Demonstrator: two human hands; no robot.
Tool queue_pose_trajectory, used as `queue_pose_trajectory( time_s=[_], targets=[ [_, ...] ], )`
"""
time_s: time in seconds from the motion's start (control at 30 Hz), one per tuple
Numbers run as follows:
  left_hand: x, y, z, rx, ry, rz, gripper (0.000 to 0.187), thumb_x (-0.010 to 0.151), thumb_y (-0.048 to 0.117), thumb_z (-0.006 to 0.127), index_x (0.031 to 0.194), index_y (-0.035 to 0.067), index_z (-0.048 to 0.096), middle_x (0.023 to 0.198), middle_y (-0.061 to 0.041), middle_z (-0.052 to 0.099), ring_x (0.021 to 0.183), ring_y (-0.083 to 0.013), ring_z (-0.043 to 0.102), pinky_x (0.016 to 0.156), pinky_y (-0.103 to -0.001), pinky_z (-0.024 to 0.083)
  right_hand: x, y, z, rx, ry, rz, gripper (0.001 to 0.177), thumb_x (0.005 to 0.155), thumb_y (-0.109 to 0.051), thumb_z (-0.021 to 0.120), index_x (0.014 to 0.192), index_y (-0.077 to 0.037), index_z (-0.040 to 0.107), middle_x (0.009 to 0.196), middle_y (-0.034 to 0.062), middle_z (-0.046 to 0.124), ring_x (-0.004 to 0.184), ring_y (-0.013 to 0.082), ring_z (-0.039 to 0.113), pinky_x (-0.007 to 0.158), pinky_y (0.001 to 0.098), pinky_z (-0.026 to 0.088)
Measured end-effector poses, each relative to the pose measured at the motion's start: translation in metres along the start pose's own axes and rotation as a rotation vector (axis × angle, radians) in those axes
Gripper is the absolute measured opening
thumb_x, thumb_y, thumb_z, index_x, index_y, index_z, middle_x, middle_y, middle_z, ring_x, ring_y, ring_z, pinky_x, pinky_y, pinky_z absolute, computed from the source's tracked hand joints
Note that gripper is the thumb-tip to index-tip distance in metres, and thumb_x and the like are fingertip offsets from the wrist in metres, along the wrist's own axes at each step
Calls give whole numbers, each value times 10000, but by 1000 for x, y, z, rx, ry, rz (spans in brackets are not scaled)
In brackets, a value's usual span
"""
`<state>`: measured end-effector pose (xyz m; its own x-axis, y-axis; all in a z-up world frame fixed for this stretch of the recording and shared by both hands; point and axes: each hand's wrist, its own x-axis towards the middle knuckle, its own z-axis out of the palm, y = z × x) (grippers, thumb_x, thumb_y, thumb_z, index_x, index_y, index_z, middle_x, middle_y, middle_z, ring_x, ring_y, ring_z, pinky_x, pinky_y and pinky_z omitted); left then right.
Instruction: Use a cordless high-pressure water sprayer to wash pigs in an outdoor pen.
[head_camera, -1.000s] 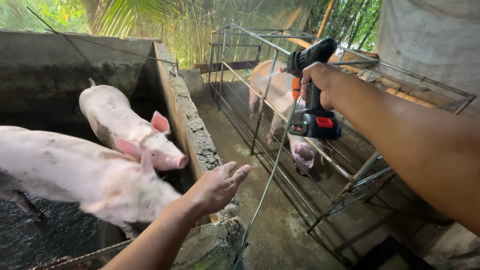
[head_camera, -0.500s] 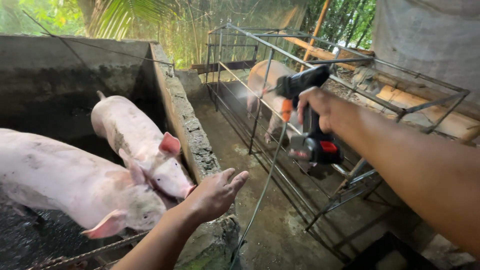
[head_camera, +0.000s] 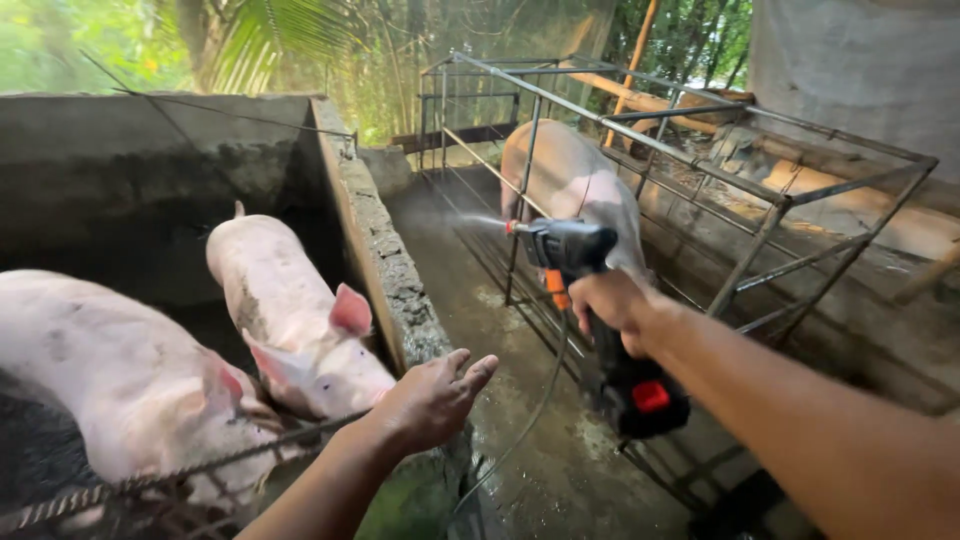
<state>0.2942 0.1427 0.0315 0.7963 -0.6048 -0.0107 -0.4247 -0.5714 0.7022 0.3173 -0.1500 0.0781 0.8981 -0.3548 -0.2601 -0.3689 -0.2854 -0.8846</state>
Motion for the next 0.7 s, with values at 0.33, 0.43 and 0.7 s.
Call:
queue_pose_trajectory(
  time_s=[0.33, 0.43, 0.7],
  targets=[
    [-130, 58, 73, -5, 71, -99, 599, 1008, 561, 398, 1078, 7, 613, 1054, -254, 689, 1076, -452, 621, 909, -510, 479, -162, 109, -27, 362, -83, 136, 66, 681, -85, 603, 634, -45, 579, 571, 116, 577, 472, 237, 555, 476, 389, 455],
    [-177, 89, 110, -89, 28, -199, 568, 991, 555, 412, 1101, 42, 628, 1029, -244, 699, 1025, -437, 664, 898, -492, 513, -213, 154, -41, 157, 101, -59, 98, 679, -55, 650, 631, 20, 610, 585, 125, 596, 491, 236, 565, 481, 400, 436],
    [-259, 115, 131, -74, -20, -254, 581, 1000, 565, 437, 1082, 22, 625, 995, -236, 702, 1022, -440, 644, 881, -498, 511, -268, 221, -69, 401, 24, 197, 89, 730, -110, 630, 703, -35, 589, 597, 108, 577, 509, 227, 555, 509, 389, 445]
  ],
)
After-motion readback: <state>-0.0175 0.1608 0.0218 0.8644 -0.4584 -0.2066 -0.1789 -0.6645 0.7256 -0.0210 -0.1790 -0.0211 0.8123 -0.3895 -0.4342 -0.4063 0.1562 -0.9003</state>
